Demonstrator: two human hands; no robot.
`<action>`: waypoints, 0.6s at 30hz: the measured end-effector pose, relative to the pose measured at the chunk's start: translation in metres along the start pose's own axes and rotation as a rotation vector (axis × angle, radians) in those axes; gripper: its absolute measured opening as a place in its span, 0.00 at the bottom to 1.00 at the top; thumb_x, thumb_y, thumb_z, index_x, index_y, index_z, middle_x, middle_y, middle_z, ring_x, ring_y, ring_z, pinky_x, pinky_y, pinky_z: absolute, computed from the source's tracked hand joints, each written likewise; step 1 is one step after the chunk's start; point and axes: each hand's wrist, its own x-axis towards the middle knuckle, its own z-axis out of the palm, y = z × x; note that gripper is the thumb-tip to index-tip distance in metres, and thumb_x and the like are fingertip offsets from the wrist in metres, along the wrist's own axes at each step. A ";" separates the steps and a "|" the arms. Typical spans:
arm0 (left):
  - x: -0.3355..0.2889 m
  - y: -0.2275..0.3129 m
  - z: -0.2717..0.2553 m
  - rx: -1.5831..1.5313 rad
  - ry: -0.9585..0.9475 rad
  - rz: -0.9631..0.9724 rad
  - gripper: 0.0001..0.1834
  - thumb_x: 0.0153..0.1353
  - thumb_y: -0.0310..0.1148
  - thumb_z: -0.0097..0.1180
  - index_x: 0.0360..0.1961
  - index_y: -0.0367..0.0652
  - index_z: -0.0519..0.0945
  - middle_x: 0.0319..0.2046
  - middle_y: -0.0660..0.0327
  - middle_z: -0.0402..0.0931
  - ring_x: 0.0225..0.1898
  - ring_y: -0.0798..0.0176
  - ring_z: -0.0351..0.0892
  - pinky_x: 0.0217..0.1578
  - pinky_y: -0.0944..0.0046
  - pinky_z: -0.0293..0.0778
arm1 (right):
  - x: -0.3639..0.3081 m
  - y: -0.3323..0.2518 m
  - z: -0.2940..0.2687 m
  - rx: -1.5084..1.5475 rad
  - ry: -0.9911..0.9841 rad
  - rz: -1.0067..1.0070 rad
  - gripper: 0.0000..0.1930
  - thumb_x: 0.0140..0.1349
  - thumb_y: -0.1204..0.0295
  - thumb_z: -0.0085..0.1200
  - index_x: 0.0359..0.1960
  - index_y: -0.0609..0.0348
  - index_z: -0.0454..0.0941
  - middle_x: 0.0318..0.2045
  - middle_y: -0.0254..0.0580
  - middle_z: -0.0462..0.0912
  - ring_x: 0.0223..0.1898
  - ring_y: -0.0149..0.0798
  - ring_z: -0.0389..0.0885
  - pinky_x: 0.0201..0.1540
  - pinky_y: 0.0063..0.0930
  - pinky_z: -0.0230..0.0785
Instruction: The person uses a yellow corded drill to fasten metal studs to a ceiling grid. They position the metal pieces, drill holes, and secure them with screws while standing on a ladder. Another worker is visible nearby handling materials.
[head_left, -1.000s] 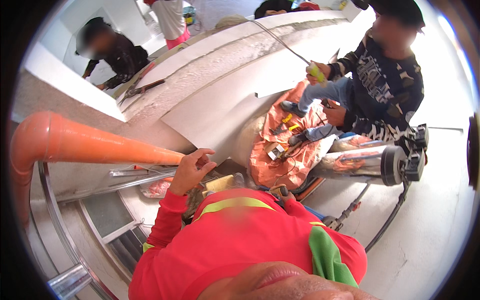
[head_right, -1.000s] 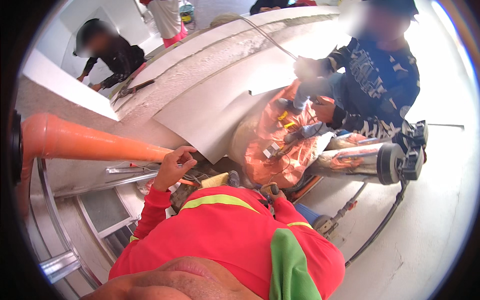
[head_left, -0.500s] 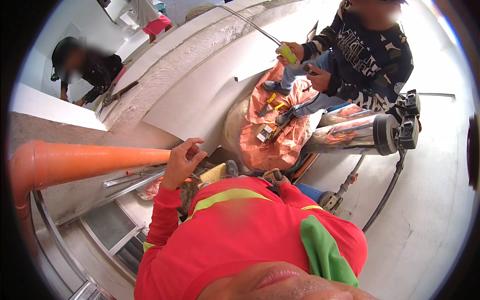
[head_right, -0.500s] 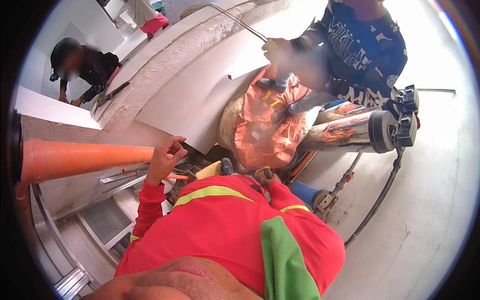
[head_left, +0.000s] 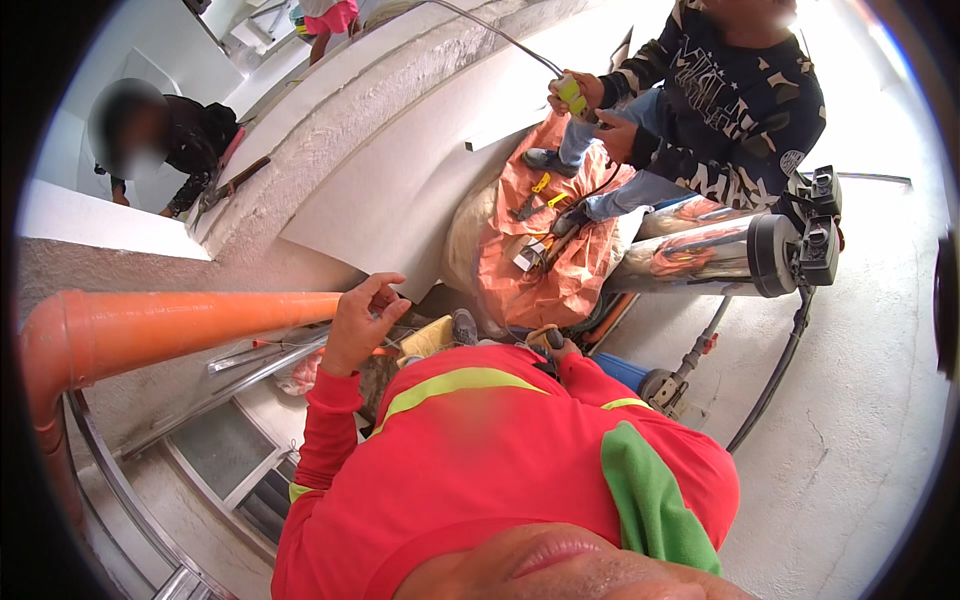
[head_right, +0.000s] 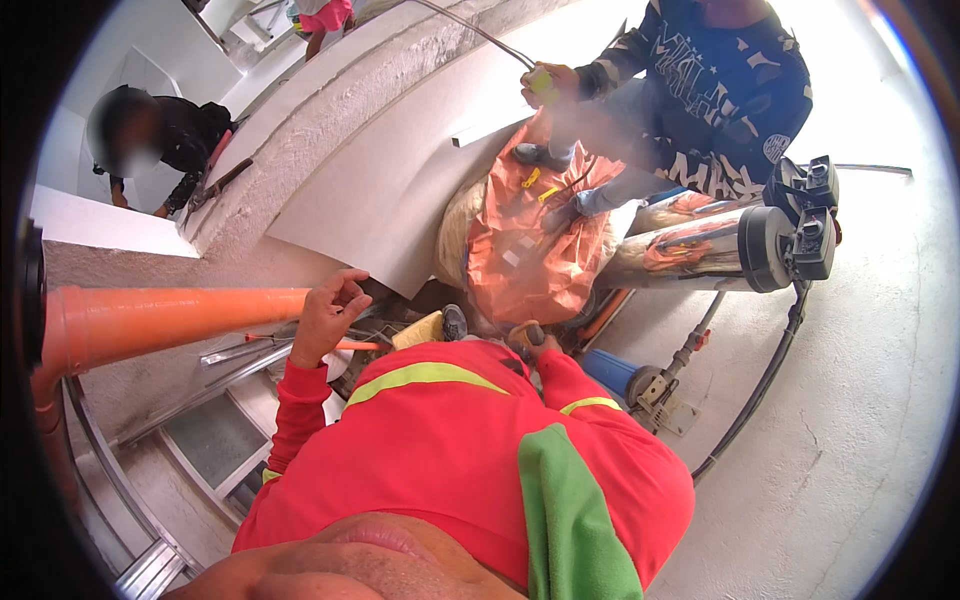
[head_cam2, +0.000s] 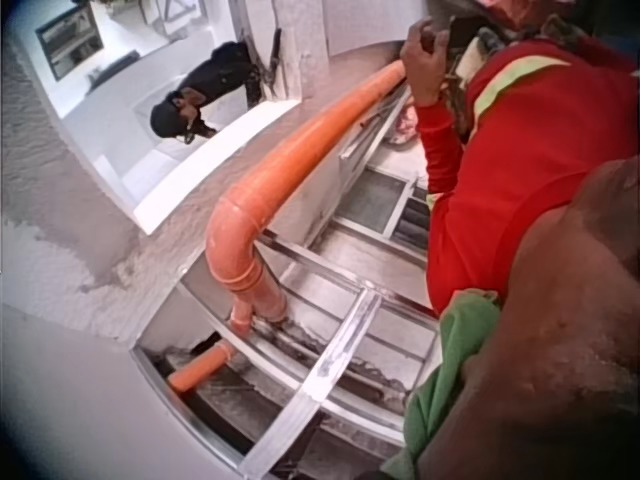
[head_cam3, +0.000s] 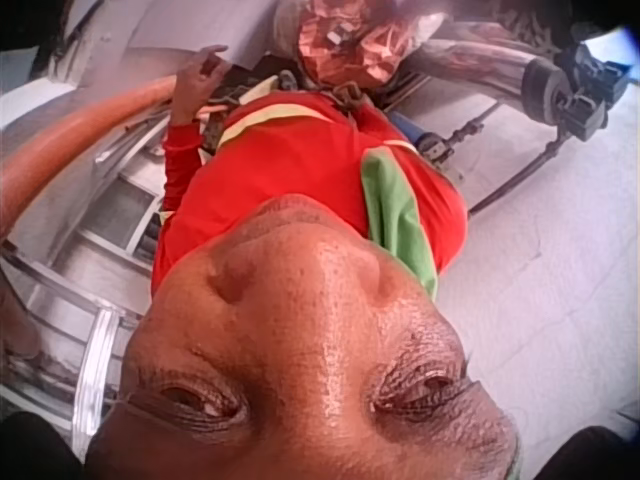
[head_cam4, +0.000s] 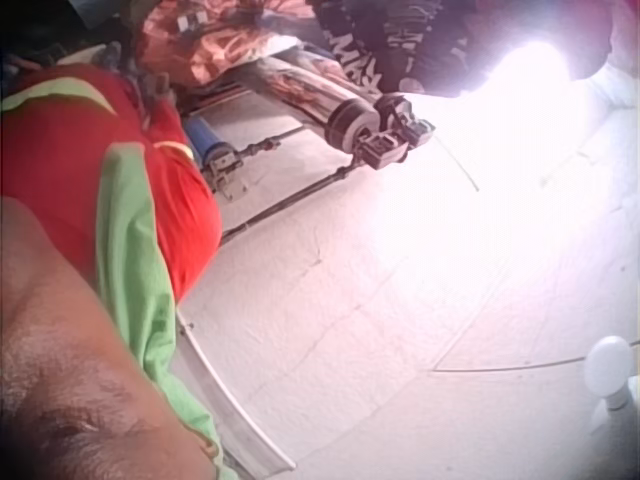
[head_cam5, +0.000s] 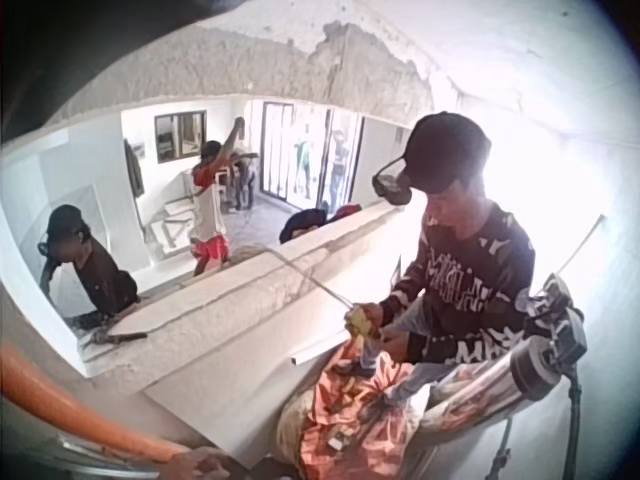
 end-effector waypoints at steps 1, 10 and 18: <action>-0.001 0.000 0.000 -0.011 0.002 -0.008 0.18 0.64 0.30 0.66 0.54 0.37 0.81 0.29 0.62 0.80 0.31 0.70 0.79 0.37 0.67 0.77 | 0.001 -0.001 -0.001 -0.021 0.004 0.016 0.44 0.42 0.41 0.75 0.55 0.59 0.78 0.50 0.54 0.86 0.51 0.52 0.87 0.52 0.44 0.80; -0.006 -0.005 -0.002 -0.013 0.009 0.000 0.19 0.64 0.31 0.67 0.53 0.36 0.81 0.29 0.62 0.80 0.31 0.70 0.80 0.37 0.67 0.77 | 0.004 -0.010 -0.005 -0.078 -0.007 0.010 0.42 0.45 0.42 0.74 0.55 0.60 0.79 0.51 0.53 0.86 0.52 0.50 0.86 0.54 0.43 0.78; -0.012 -0.007 -0.003 0.005 0.034 0.017 0.19 0.64 0.32 0.67 0.54 0.37 0.81 0.29 0.62 0.80 0.31 0.71 0.79 0.36 0.68 0.78 | 0.007 -0.008 -0.003 -0.063 -0.017 -0.101 0.41 0.46 0.42 0.74 0.56 0.59 0.79 0.50 0.52 0.86 0.54 0.49 0.86 0.55 0.42 0.78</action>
